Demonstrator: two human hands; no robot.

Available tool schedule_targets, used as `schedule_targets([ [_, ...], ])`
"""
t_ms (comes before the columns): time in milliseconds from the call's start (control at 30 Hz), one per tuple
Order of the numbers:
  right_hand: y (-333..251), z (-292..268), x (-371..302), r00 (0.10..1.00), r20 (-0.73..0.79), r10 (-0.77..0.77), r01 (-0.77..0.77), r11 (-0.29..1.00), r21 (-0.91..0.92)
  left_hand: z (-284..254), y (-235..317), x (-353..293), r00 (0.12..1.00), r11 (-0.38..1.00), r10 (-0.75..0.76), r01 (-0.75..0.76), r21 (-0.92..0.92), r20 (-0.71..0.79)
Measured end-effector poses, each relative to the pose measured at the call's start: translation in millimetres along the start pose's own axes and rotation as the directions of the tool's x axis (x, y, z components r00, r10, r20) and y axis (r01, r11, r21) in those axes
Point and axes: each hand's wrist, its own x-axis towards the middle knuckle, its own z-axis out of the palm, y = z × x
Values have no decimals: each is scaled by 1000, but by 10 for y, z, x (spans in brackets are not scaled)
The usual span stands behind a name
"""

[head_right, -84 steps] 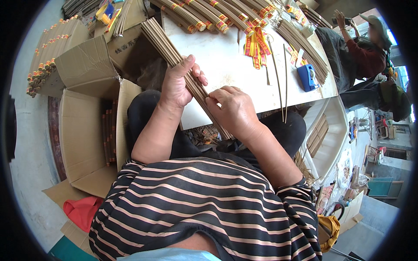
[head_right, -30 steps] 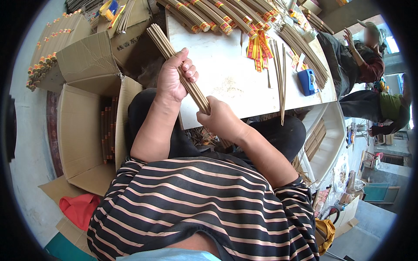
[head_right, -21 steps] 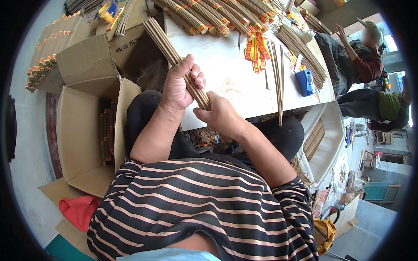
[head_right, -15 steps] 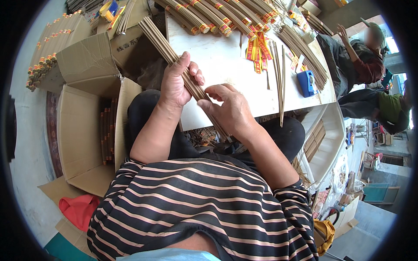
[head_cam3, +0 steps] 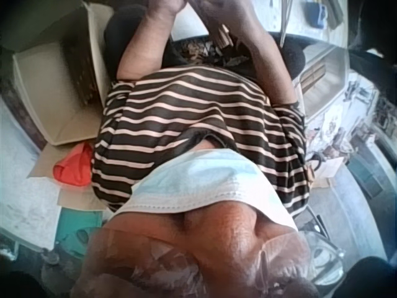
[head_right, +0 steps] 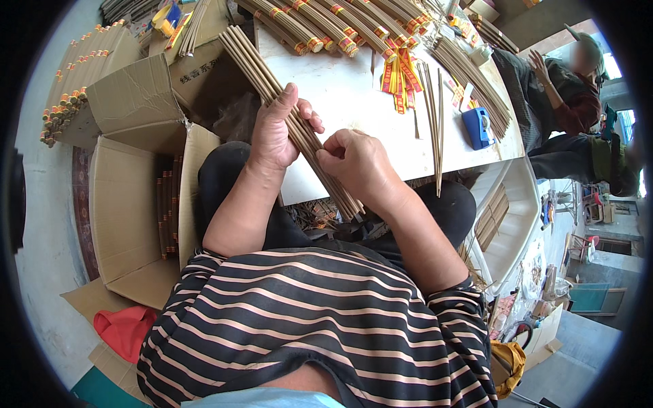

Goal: The person gathers loose incense sticks into bundles, aligns them, and wraps a small paper label around the middle to secure them. They repeat this process for multiple bundles, placing finished bundles into a nearby cardboard box.

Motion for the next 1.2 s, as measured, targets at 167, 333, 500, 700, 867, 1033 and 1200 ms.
schedule_targets([
  [167, -40, -65, 77, 972, 183, 150, -163, 985, 62, -3, -7, -5, 1000, 999, -17, 17, 36, 5],
  [333, -7, -176, 1, 980, 181, 84, -109, 985, 136, -3, 32, -4, 1000, 999, -17, 18, 40, -14],
  [500, 85, -451, -271, 986, 124, 115, -122, 991, 52, -55, 107, 30, 999, 998, 36, -35, 53, -14],
  [700, 581, -788, -556, 925, -195, 326, -299, 942, 156, 0, 164, 23, 1000, 997, -12, 10, -80, -18],
  [867, 1596, -955, -330, 800, -352, 485, -438, 874, 210, -56, 149, 49, 995, 983, -57, 71, -169, 87],
  [1033, 2237, -962, -41, 763, -373, 528, -552, 832, 50, -71, 133, 83, 993, 974, -67, 86, -211, 95],
  [1200, 2249, -996, 44, 854, -401, 330, -493, 759, -426, -21, 121, 77, 996, 976, -87, 91, -200, 30],
])
